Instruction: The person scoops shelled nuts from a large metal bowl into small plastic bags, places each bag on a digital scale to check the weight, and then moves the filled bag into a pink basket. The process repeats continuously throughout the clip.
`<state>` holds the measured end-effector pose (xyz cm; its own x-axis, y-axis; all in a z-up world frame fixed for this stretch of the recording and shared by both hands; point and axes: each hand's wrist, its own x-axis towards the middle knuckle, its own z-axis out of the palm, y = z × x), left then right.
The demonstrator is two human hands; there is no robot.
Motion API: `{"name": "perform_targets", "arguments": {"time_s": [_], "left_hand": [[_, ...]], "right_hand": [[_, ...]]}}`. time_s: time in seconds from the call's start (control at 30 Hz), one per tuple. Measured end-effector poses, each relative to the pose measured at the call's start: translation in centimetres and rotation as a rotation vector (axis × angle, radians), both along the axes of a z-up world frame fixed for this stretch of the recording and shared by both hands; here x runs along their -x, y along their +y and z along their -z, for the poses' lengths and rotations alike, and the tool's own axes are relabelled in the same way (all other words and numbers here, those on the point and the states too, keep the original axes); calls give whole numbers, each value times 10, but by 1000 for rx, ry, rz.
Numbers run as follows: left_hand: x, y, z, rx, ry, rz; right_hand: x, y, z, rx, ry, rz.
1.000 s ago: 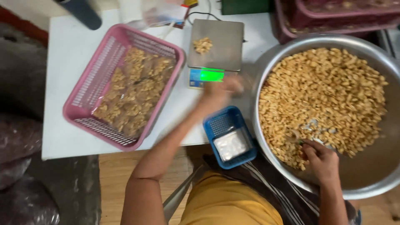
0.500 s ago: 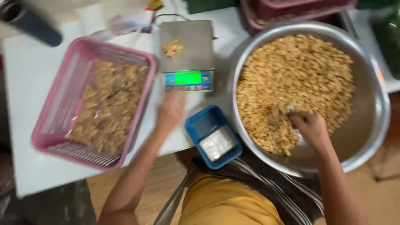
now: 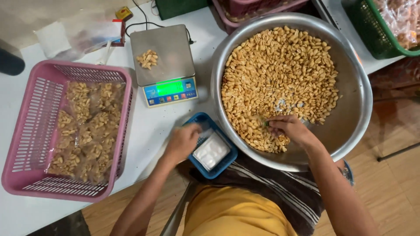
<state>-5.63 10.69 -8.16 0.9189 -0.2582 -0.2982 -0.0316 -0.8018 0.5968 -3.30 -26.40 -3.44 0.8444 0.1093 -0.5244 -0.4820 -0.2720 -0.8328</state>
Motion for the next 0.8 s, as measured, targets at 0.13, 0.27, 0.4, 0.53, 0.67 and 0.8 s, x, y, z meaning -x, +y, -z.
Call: {"name": "perform_targets", "arguments": {"time_s": [0.13,0.27,0.4,0.53,0.67,0.8], "left_hand": [[-14,-18,-54,930,385,-296],[-19,-48,-54,1199,583,-370],[-31,-64,-55,1236,494,-300],[-36,-78,-70,1128,297,-217],[-36,-98,-81,890,0,-52],[-42,-109,-61,878,-6,73]], "right_hand": [[9,6,-6,-218,165,190],[9,-2,1,-362,172,237],[9,3,-35,-354,81,251],[15,29,-85,-287,-220,221],[23,57,-109,351,-811,-76],[32,51,-86,731,-1111,-187]]}}
